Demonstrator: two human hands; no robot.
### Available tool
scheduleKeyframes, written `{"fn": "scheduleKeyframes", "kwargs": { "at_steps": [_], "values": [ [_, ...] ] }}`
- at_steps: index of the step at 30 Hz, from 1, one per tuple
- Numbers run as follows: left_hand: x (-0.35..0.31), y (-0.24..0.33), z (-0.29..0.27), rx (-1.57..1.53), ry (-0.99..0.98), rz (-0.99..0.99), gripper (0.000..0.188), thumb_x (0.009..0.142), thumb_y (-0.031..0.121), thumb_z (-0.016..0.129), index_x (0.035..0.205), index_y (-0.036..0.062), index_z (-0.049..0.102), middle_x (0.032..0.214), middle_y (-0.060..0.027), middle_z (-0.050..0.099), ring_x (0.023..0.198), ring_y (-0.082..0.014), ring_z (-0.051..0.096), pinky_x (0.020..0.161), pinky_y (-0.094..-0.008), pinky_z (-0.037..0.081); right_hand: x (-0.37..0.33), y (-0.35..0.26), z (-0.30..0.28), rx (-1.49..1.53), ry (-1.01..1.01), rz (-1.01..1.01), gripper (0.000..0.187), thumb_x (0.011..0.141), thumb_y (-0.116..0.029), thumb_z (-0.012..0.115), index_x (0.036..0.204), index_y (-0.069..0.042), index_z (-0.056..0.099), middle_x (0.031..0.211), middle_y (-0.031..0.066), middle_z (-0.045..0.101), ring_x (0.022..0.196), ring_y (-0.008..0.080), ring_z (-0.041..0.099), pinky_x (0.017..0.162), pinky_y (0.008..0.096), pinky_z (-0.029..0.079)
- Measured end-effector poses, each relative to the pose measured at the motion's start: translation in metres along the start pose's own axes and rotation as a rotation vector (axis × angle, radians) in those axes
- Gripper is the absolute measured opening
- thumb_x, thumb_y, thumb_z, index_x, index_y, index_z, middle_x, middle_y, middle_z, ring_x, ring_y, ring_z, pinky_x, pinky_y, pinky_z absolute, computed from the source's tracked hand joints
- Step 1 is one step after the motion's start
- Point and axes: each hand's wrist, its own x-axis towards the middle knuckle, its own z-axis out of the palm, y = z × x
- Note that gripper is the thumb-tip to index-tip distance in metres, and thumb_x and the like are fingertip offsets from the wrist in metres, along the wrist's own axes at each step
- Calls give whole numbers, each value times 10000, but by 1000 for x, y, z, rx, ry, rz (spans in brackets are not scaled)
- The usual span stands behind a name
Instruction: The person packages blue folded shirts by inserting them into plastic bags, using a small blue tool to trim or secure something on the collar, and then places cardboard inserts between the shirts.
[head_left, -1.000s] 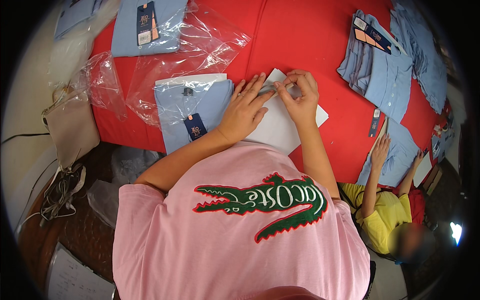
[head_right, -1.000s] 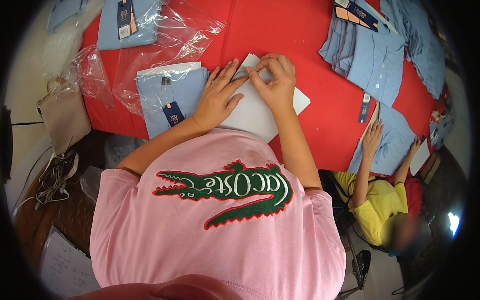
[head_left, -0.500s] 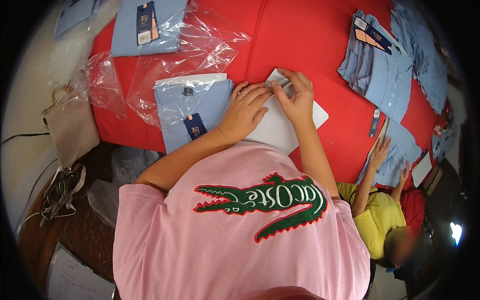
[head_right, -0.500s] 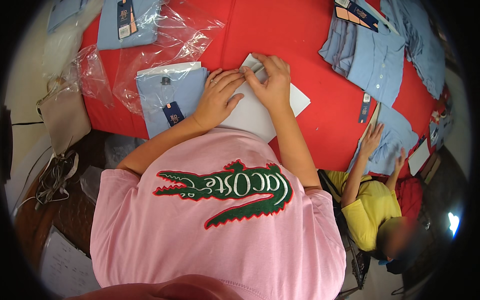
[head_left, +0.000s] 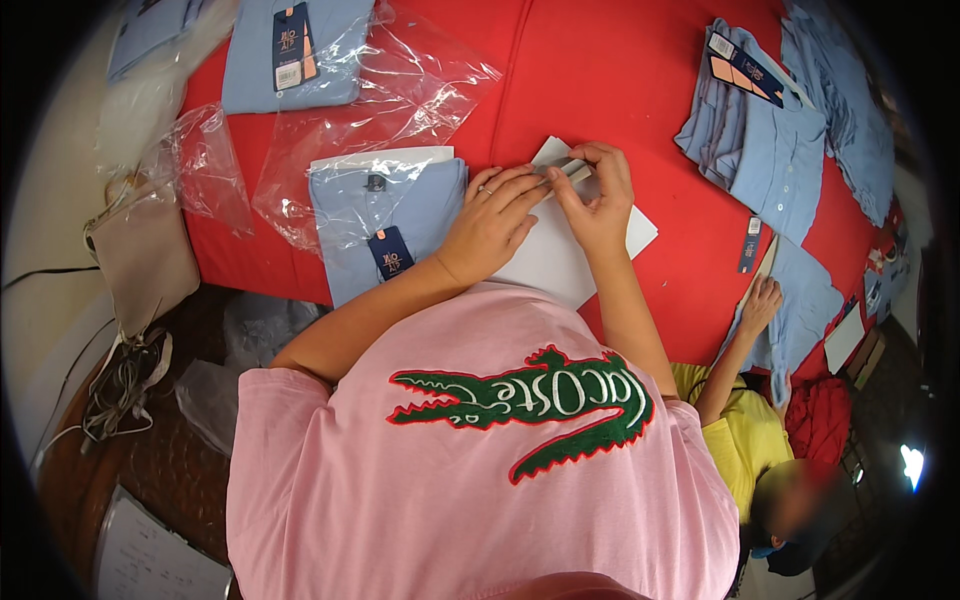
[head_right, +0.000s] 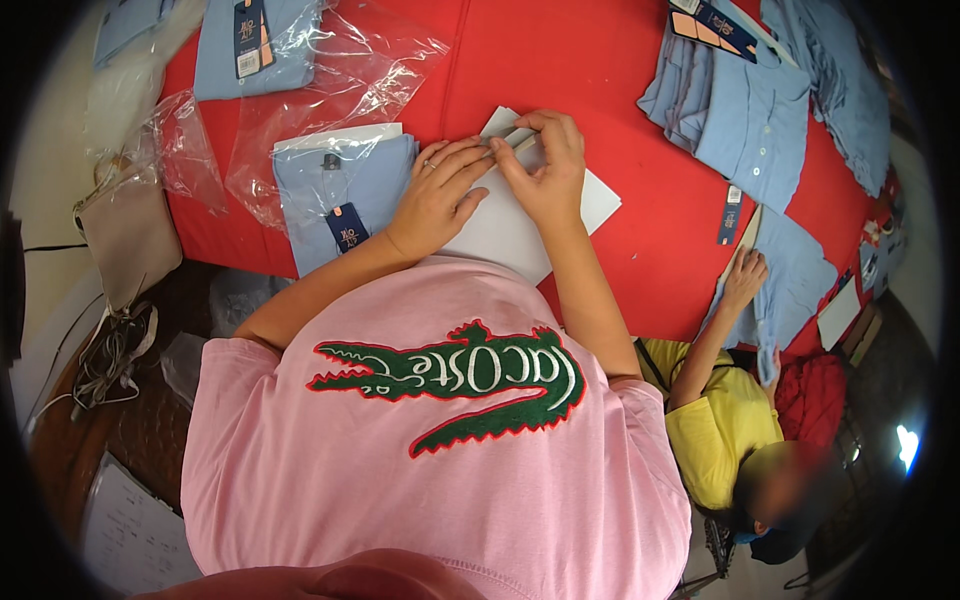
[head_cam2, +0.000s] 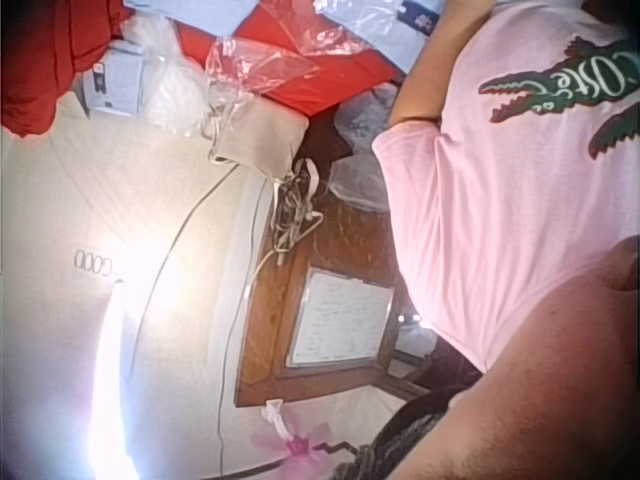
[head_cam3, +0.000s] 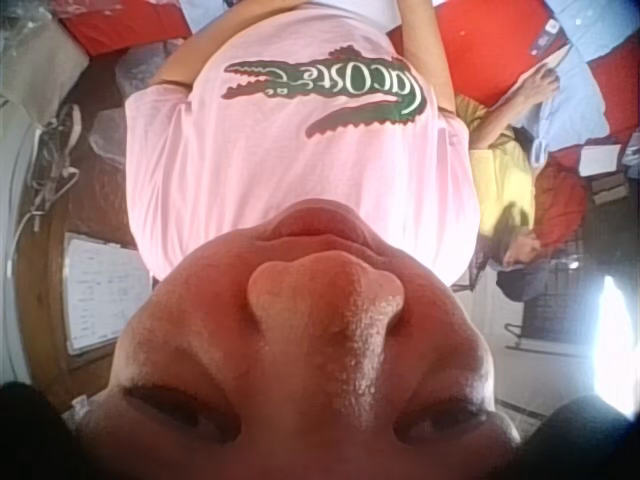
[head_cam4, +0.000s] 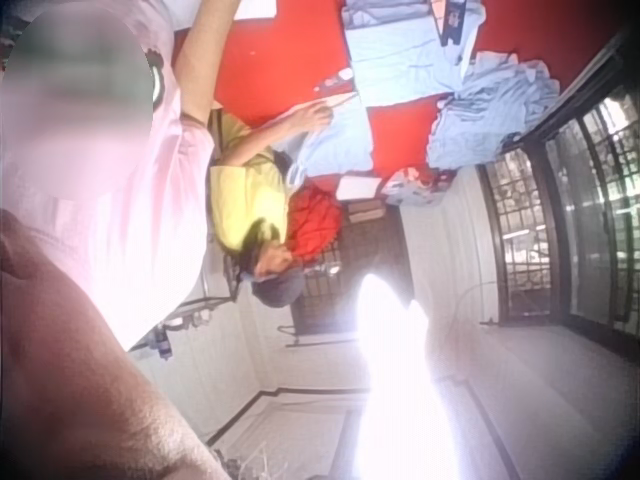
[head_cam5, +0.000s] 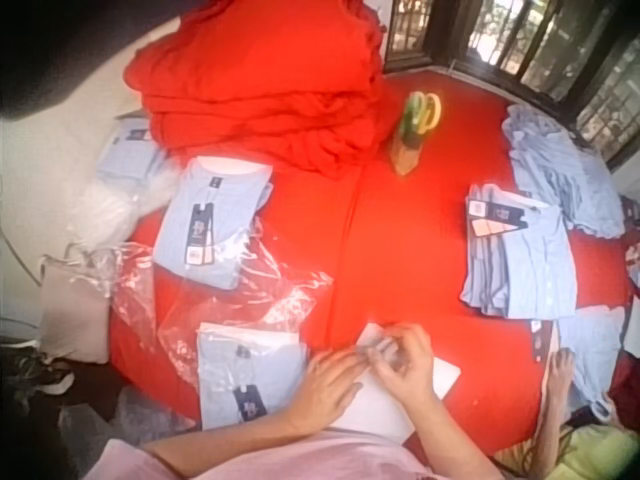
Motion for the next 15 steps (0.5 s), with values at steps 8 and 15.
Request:
{"fn": "scheduleKeyframes", "kwargs": {
  "at_steps": [8,15],
  "values": [
    [1,5,-1,-168,3,-30,544,881,4,767,1407,-8,628,1474,-162,551,1348,-369,559,1142,-466,453,20,-13,-7,-127,-112,-53,328,860,-211,844,1136,-45,785,837,45,638,838,224,586,927,386,419],
    [0,2,4,-271,29,-62,560,874,-47,734,1414,8,596,1586,-194,446,1342,-395,570,1092,-471,491,10,-4,-3,-158,-123,-23,307,874,-238,841,1122,-58,820,779,33,576,790,210,554,925,380,419]
  ]
}}
